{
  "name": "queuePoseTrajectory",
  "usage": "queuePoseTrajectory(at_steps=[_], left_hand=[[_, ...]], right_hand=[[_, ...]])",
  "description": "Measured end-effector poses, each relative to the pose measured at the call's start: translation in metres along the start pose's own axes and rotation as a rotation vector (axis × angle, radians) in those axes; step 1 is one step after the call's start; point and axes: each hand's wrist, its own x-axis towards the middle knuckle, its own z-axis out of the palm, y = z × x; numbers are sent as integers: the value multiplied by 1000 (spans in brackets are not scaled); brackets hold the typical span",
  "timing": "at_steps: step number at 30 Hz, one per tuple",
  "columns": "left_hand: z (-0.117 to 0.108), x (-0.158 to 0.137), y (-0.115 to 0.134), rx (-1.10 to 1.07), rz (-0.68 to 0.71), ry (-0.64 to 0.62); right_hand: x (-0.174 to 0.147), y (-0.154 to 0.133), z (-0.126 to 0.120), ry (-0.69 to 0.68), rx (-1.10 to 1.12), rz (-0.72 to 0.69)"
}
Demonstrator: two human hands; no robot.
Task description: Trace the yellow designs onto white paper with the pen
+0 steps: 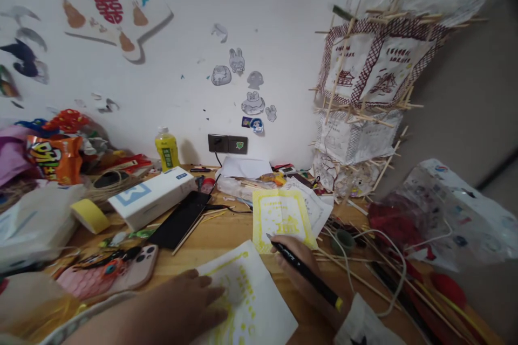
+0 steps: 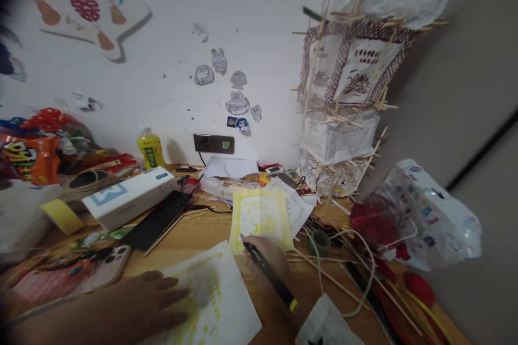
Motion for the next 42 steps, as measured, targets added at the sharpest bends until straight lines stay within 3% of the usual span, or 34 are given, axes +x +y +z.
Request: queuePoseTrajectory(at_steps=[2, 3, 5, 6, 9, 14, 17, 20, 25, 31, 42], left_hand=[[-19, 6, 12, -22, -30, -120], [-27, 13, 20, -24, -36, -106], [-31, 33, 36, -40, 82, -81], [-28, 44, 43, -59, 121, -63], [-5, 69, 55, -85, -8, -2], [34, 81, 60, -124, 16, -45], [45, 80, 56, -111, 43, 123], [53, 82, 49, -48, -75, 325], [65, 87, 44, 54, -184, 436], [65, 91, 48, -3, -165, 359], [57, 92, 47, -97, -152, 177]], right_hand=[[3, -2, -1, -43, -16, 14], [5, -3, -1, -86, -48, 17], [10, -5, -1, -211, -148, 15], [13, -5, -1, -279, -203, 13], [17, -3, 1, -388, -300, 2], [15, 7, 4, -283, -254, -75], [12, 7, 0, -245, -188, -121], [10, -3, -6, -135, -64, -127], [10, -17, -1, -46, 138, 50], [12, -14, 17, -61, 176, 241], [13, -14, 20, -139, 164, 197]])
